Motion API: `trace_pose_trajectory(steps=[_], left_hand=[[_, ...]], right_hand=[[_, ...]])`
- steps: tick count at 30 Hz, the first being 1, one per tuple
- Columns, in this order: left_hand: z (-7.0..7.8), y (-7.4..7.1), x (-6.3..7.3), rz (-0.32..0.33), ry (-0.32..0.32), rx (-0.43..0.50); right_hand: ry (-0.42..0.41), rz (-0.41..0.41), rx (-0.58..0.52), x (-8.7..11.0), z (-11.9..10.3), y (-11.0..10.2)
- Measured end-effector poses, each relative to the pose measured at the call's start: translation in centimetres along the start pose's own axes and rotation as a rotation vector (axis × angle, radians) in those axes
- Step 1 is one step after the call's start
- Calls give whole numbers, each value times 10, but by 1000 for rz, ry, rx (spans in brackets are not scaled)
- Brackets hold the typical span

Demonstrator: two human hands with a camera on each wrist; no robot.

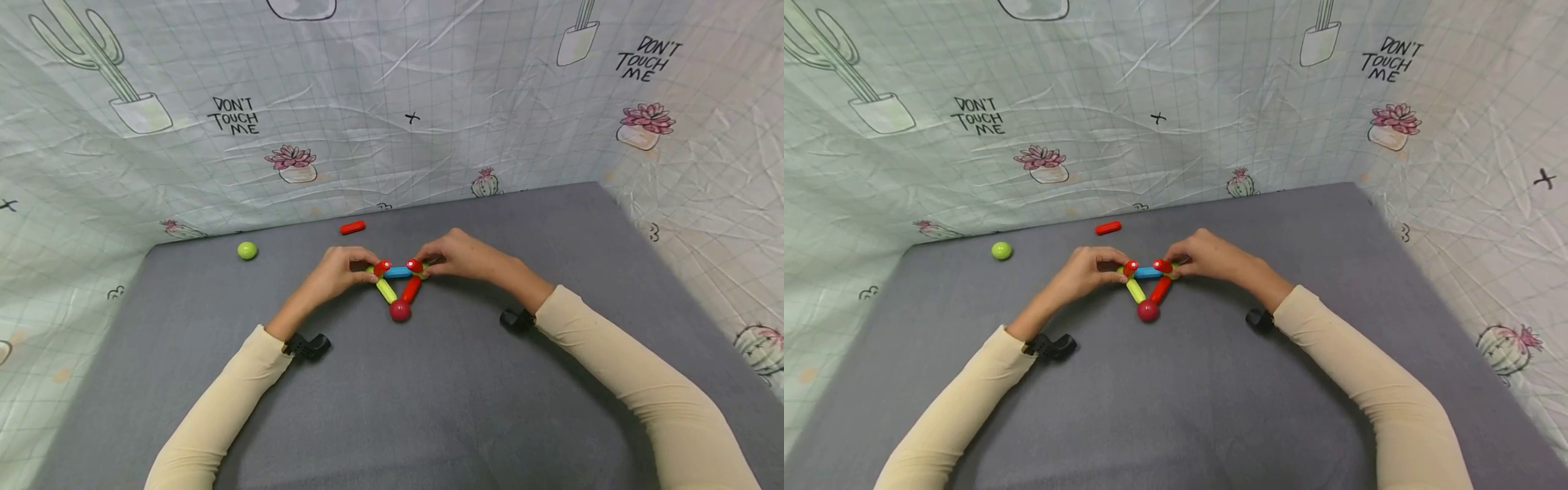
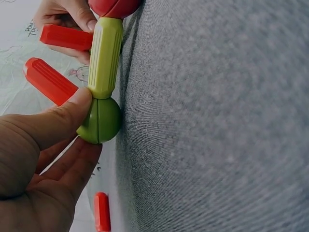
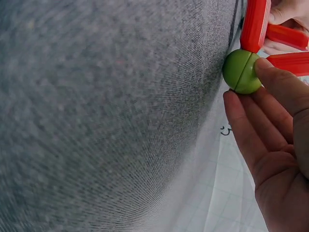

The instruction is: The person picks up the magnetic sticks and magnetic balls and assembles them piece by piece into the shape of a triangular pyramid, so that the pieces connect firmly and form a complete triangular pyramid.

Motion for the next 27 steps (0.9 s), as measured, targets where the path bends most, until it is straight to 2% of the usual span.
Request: trace_pose_trajectory(steps=[4,7,10,13,20,27], left_hand=[[-2,0,-1,-22,8,1],[-5,-3,-2,-75,25,9],[-8,-11,-3,-149,32,28],[-12,-24,-8,-174,13,35],[-26,-50,-31,-43,-52,-82],[-40,-51,-55,41,-83,-185]], right_hand=[[12,-6,4,-1,1,2],[26,-7,-6,0,1,3],[36,-5,-24,0,1,3],[46,-1,-35,0,0,3],[60,5,-37,-1,0,2],[66,18,-51,0,-1,1]])
Point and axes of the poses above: each hand's wrist, its own x-axis away from the middle knuckle, its own y-axis out of the palm, z = x × y, the point moved 1 cm from there along -x, towards the middle knuckle, and after that the axes turned 5 degrees about z, right-handed, at the moved point
